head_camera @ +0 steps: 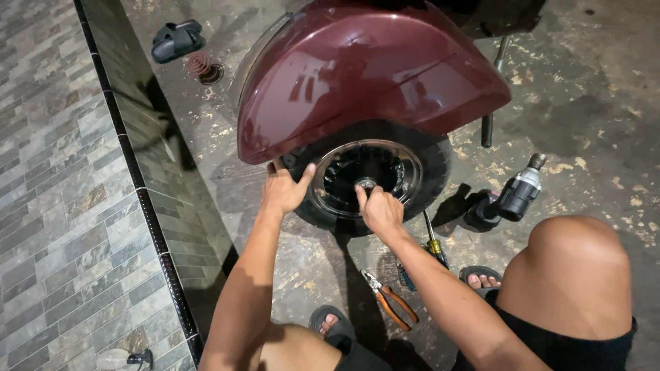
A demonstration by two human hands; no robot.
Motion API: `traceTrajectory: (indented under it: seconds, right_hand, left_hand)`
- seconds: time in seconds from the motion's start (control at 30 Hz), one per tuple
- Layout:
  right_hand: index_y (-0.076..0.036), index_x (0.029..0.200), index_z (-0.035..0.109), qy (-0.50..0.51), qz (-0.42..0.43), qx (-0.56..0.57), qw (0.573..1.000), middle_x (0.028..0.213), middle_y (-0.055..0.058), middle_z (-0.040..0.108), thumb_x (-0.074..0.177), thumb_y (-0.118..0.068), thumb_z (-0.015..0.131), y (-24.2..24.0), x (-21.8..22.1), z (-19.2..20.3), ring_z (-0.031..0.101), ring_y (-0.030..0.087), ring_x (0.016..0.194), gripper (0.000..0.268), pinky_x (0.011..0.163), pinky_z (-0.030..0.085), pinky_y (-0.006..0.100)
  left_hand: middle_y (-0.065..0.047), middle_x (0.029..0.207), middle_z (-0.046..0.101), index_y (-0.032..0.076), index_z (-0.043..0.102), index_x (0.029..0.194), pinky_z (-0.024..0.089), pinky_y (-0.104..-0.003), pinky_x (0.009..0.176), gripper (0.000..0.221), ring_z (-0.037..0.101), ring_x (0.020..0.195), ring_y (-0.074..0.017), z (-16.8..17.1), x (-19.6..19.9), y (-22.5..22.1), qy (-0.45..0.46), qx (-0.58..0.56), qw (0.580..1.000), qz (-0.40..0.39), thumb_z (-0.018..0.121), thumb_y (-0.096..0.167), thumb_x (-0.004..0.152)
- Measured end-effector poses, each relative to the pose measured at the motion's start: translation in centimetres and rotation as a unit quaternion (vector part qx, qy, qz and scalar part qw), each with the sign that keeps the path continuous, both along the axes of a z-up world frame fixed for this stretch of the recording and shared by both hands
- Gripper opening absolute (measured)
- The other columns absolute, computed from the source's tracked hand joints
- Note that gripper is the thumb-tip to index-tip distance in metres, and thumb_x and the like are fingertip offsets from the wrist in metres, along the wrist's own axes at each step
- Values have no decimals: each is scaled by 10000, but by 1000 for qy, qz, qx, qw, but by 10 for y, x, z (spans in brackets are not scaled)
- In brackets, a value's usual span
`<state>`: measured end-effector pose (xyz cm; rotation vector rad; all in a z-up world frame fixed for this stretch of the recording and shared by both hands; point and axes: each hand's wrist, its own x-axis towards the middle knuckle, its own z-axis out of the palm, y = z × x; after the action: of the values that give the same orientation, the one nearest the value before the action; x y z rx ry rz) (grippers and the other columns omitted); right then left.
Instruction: Cleaning the rim of a motorcycle wheel and performing maintenance using a cloth and pliers
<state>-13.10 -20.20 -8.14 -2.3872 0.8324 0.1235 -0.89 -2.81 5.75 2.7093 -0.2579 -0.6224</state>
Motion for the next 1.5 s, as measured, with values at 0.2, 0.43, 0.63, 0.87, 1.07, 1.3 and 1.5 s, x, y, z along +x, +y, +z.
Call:
traceTrajectory:
  seconds: [0.2, 0.43, 0.63, 0.87, 1.07, 1.3, 1.5]
  right_hand:
    - [36, 1034, 664, -25, -26, 70, 997, 1013, 320, 737, 1039, -603, 370, 7, -4, 23, 696, 499, 1070, 704, 941, 522, 577]
    - [47, 950, 724, -65, -56, 144, 986, 887, 253, 761, 989, -632, 471, -1, 6, -15, 691, 467, 1076, 726, 916, 535, 565]
    - [-67, 1017, 570, -133, -228, 676, 688, 799, 47, 668, 1056, -592, 354, -7, 13, -20, 657, 147, 649, 570, 569, 527, 211]
    - [-85, 1036, 602, -63, -168, 686, 705, 797, -24, 593, 1050, -606, 333, -28, 29, -58, 583, 124, 661, 587, 545, 471, 199]
    - [-57, 1015, 595, -71, -188, 651, 732, 789, 1, 544, 1076, -551, 329, -23, 32, -43, 559, 139, 643, 565, 519, 441, 230]
    - [-11, 1058, 569, -124, -242, 587, 762, 753, 123, 659, 1068, -438, 494, -16, 37, -54, 638, 235, 537, 434, 466, 489, 322]
    - [15, 1094, 551, -120, -239, 581, 769, 760, 145, 678, 1064, -429, 486, -16, 36, -52, 664, 240, 536, 450, 449, 503, 311]
  left_hand:
    - [-377, 1575, 320, -45, 169, 1585, 366, -547, 1190, 1172, 432, 1430, -487, -45, 18, 7, -6, -15, 1000, 5, 388, 857, 869]
    - [-366, 1567, 327, 7, 131, 1585, 386, -571, 1171, 1115, 448, 1411, -495, -10, 2, 0, -25, -22, 999, 8, 450, 808, 878]
    - [-350, 1574, 326, 9, 138, 1590, 395, -560, 1164, 1111, 460, 1403, -490, -13, 3, 2, -20, -9, 1000, 8, 431, 815, 884]
    - [-349, 1586, 310, -1, 151, 1595, 375, -550, 1179, 1105, 429, 1429, -482, -25, 10, 1, -26, -31, 999, 17, 460, 793, 891]
    - [-342, 1567, 338, 3, 192, 1580, 378, -548, 1177, 1063, 432, 1426, -486, -24, 7, -1, -37, -46, 998, 21, 484, 769, 904]
    - [-335, 1559, 359, 9, 201, 1584, 378, -576, 1167, 1048, 432, 1430, -481, -17, 2, -2, -43, -36, 998, 18, 480, 761, 908]
    - [-343, 1573, 340, 32, 168, 1587, 370, -559, 1182, 1086, 438, 1429, -469, -27, 7, 2, -31, -15, 999, 6, 433, 820, 889]
